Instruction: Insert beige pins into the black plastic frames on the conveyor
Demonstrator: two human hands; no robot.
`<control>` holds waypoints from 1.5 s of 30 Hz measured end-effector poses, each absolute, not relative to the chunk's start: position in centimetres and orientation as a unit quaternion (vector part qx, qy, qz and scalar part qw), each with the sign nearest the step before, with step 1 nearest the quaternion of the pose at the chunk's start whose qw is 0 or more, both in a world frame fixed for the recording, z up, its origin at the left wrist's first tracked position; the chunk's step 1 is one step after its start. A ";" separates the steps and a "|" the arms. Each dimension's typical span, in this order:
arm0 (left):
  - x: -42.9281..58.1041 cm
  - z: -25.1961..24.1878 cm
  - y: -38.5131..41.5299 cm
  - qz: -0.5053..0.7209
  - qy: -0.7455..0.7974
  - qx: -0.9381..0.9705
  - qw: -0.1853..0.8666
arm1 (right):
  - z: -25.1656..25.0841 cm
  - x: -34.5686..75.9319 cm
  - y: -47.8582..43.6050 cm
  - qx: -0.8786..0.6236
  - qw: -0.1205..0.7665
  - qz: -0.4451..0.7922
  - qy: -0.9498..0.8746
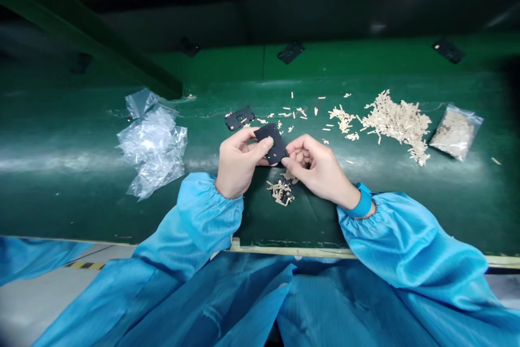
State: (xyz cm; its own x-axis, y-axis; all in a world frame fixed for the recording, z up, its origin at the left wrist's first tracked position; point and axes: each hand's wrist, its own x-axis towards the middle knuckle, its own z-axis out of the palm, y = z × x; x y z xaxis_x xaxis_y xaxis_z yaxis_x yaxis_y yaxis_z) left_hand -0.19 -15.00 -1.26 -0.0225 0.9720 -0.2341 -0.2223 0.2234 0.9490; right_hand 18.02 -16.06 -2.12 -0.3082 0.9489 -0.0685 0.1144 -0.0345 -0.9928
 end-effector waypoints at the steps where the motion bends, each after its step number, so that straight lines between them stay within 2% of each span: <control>1: -0.2 -1.3 -15.0 0.504 0.514 0.367 0.589 | -2.1 18.0 -16.1 -0.452 0.371 0.562 -0.585; 6: -0.4 -1.1 -14.8 0.536 0.497 0.310 0.608 | -1.6 18.0 -15.9 -0.449 0.418 0.546 -0.570; 12: -0.2 -0.3 -15.0 0.519 0.473 0.240 0.671 | -2.4 18.5 -16.0 -0.490 0.490 0.348 -0.632; 14: -0.1 -0.3 -15.1 0.516 0.467 0.239 0.677 | -2.5 18.5 -15.9 -0.488 0.496 0.317 -0.645; 28: 0.0 -0.4 -15.5 0.493 0.477 0.251 0.683 | -1.7 18.3 -16.0 -0.467 0.481 0.272 -0.691; 36: 0.5 -0.2 -15.8 0.521 0.475 0.240 0.667 | -1.7 18.1 -16.5 -0.462 0.475 0.221 -0.716; 45: 0.4 -0.2 -15.8 0.524 0.467 0.234 0.673 | -1.8 17.9 -16.8 -0.459 0.481 0.247 -0.705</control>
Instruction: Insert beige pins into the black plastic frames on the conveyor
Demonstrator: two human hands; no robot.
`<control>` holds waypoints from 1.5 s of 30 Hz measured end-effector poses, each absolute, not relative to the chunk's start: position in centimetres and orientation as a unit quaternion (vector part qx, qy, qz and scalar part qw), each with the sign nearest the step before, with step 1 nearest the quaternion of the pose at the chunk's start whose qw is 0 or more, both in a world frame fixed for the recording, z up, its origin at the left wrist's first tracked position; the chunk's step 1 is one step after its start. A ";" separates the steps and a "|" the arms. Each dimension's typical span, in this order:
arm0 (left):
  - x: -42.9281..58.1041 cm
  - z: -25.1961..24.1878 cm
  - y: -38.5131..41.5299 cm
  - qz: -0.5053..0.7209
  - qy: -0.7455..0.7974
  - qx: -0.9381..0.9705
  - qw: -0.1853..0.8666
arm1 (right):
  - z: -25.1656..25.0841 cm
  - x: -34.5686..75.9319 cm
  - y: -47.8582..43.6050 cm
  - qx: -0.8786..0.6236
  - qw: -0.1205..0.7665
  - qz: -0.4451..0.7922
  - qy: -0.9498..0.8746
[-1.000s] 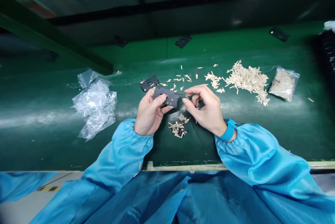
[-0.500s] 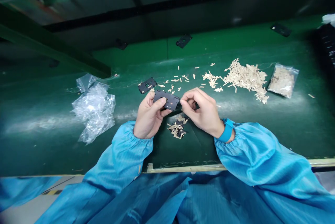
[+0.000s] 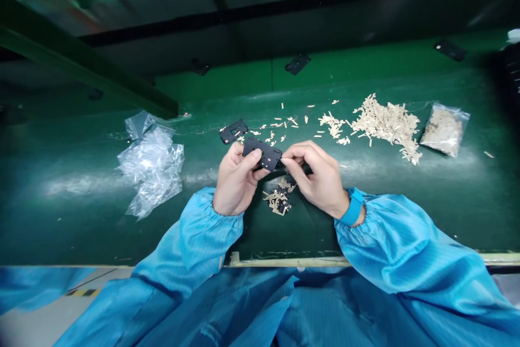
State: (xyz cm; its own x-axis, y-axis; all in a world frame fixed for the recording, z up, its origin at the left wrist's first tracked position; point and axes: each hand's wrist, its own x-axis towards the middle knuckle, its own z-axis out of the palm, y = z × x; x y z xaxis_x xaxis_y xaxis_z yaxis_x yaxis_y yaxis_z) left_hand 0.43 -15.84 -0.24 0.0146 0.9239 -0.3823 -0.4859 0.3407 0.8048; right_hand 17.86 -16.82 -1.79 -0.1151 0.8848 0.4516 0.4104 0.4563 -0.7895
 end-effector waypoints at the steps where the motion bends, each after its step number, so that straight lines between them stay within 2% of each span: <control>1: 0.4 -0.3 -15.8 0.525 0.462 0.233 0.676 | -1.8 17.9 -16.9 -0.451 0.475 0.252 -0.713; 7: 0.2 -0.3 -15.7 0.522 0.468 0.225 0.677 | -2.0 18.4 -16.8 -0.442 0.483 0.265 -0.708; 11: 0.6 -0.1 -15.9 0.524 0.463 0.214 0.682 | -2.0 18.0 -16.8 -0.435 0.427 0.271 -0.745; 16: 1.3 0.4 -16.4 0.552 0.441 0.189 0.682 | -2.6 17.1 -17.6 -0.429 0.462 0.158 -0.760; 23: 1.8 0.6 -16.9 0.586 0.434 0.166 0.664 | -2.6 17.1 -18.1 -0.430 0.454 0.032 -0.780; 27: 2.0 0.6 -16.6 0.586 0.442 0.151 0.662 | -2.4 17.2 -17.9 -0.387 0.452 0.014 -0.803; 30: 1.9 0.5 -16.3 0.582 0.445 0.156 0.663 | -2.2 16.7 -17.6 -0.442 0.475 0.109 -0.753; 32: 1.9 0.2 -16.1 0.564 0.456 0.187 0.663 | -1.9 16.4 -17.1 -0.507 0.485 0.255 -0.665; 35: 1.7 -0.7 -15.2 0.498 0.471 0.254 0.682 | -1.3 17.1 -15.6 -0.525 0.427 0.514 -0.526; 37: 1.3 -1.3 -13.4 0.449 0.463 0.321 0.693 | -0.8 18.5 -14.1 -0.506 0.402 0.613 -0.454; 38: 0.8 -1.6 -11.9 0.432 0.461 0.369 0.682 | -0.7 19.4 -13.2 -0.499 0.428 0.628 -0.416; 40: -0.7 -1.8 -8.1 0.440 0.494 0.487 0.570 | -0.5 20.8 -11.6 -0.482 0.553 0.595 -0.330; 42: -2.7 -1.6 -3.5 0.418 0.555 0.606 0.388 | -0.6 21.7 -10.8 -0.456 0.633 0.558 -0.282; 43: -3.8 -1.4 -1.1 0.381 0.590 0.643 0.304 | -0.8 21.8 -10.8 -0.457 0.627 0.563 -0.285; 45: -5.7 -0.9 3.1 0.362 0.629 0.641 0.251 | -1.5 21.4 -11.4 -0.476 0.576 0.577 -0.330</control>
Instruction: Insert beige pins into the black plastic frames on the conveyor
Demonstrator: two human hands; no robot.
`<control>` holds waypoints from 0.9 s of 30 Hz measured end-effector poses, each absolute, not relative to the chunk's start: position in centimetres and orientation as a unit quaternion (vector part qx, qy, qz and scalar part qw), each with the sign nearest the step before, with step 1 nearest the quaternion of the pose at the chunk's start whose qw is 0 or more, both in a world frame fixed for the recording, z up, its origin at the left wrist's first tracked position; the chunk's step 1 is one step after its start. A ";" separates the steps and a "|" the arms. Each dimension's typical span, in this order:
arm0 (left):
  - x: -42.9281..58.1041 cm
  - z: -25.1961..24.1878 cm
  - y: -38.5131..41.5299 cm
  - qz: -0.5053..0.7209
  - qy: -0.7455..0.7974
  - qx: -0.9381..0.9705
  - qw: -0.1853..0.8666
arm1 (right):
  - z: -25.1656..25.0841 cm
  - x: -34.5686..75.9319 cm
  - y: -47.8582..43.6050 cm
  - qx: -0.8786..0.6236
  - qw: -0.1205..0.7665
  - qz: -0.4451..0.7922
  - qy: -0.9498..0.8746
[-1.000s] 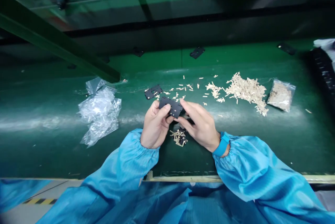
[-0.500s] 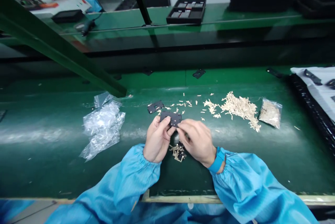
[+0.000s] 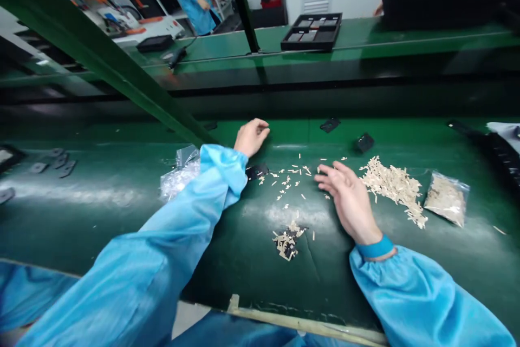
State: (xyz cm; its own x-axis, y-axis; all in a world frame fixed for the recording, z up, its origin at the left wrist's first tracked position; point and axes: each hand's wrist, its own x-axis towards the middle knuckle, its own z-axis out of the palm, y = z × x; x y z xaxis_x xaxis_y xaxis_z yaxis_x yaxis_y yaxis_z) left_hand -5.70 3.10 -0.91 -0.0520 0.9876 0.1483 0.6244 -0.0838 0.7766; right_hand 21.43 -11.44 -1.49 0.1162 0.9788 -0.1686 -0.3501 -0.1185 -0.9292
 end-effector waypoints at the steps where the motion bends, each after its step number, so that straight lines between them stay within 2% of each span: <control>1: -6.4 -0.7 4.8 0.355 0.645 0.635 0.233 | -1.9 21.1 -11.9 -0.483 0.541 0.581 -0.369; 4: -7.4 -0.6 8.1 0.331 0.683 0.619 0.205 | -2.7 20.4 -13.0 -0.482 0.478 0.574 -0.459; 9: -7.3 -0.2 8.9 0.281 0.723 0.602 0.189 | -2.7 20.6 -12.7 -0.473 0.478 0.570 -0.473; 12: -7.3 0.7 7.8 0.291 0.709 0.615 0.185 | -2.3 21.1 -12.4 -0.483 0.474 0.569 -0.467; 14: -7.0 1.3 5.8 0.381 0.636 0.613 0.273 | -2.1 21.3 -12.4 -0.495 0.430 0.575 -0.489; 16: -6.2 1.8 2.3 0.405 0.612 0.600 0.318 | -2.0 21.5 -12.5 -0.494 0.364 0.577 -0.539; 19: -4.5 1.8 -4.3 0.453 0.544 0.530 0.467 | -1.8 21.8 -12.9 -0.480 0.262 0.527 -0.651; 23: -2.7 -0.1 -10.8 0.461 0.486 0.494 0.555 | -1.3 21.9 -13.5 -0.431 0.167 0.429 -0.777; 27: -2.4 -2.0 -12.4 0.470 0.476 0.413 0.618 | -0.7 21.7 -14.1 -0.400 0.117 0.362 -0.834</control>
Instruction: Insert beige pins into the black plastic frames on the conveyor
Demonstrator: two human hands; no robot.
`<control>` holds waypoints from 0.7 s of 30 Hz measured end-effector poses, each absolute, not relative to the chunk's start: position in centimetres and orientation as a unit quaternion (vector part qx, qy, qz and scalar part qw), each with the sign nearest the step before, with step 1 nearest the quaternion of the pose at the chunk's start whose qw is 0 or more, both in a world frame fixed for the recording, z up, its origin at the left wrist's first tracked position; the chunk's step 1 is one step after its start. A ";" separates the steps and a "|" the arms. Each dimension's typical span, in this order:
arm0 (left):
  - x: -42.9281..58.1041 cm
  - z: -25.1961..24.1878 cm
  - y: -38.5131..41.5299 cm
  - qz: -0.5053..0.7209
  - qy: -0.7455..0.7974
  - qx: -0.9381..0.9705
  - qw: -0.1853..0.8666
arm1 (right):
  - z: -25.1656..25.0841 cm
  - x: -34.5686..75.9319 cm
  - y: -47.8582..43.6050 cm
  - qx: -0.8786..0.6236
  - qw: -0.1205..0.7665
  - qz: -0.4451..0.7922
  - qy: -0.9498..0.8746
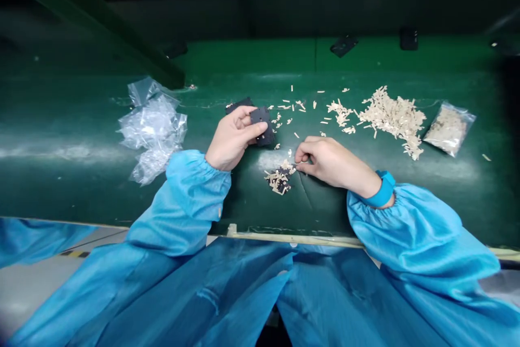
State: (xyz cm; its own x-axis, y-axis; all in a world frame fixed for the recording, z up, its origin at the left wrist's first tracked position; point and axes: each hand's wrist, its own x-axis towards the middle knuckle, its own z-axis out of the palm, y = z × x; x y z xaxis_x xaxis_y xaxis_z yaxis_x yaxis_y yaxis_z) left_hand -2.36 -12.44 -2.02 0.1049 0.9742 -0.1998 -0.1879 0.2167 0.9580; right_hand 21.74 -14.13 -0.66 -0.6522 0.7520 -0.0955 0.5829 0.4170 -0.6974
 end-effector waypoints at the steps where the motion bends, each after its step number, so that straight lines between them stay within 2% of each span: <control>1: -2.4 -2.2 -12.5 0.471 0.472 0.401 0.627 | -0.5 21.6 -14.3 -0.397 0.108 0.352 -0.841; 5: -2.3 -1.8 -12.5 0.462 0.462 0.373 0.659 | -0.1 21.5 -14.8 -0.407 0.063 0.341 -0.845; 9: -1.5 -1.3 -13.3 0.352 0.466 0.428 0.690 | 0.2 21.9 -14.4 -0.388 0.064 0.379 -0.838; 13: -1.0 -1.1 -14.1 0.211 0.466 0.489 0.706 | 0.3 22.3 -13.9 -0.373 0.100 0.449 -0.806; 16: -1.2 -0.9 -14.2 0.159 0.455 0.484 0.730 | 0.2 22.3 -13.7 -0.400 0.133 0.512 -0.749; 21: -1.6 -0.6 -14.0 0.234 0.450 0.479 0.717 | -0.6 21.6 -13.7 -0.435 0.245 0.586 -0.638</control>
State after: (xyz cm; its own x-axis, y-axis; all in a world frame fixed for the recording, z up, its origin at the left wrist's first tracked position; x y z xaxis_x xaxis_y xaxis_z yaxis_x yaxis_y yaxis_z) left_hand -1.58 -13.98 -0.63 0.4866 0.7654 -0.4212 0.0957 0.4325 0.8966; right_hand 21.62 -13.67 -0.59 -0.5024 0.8418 -0.1972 0.2680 -0.0653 -0.9612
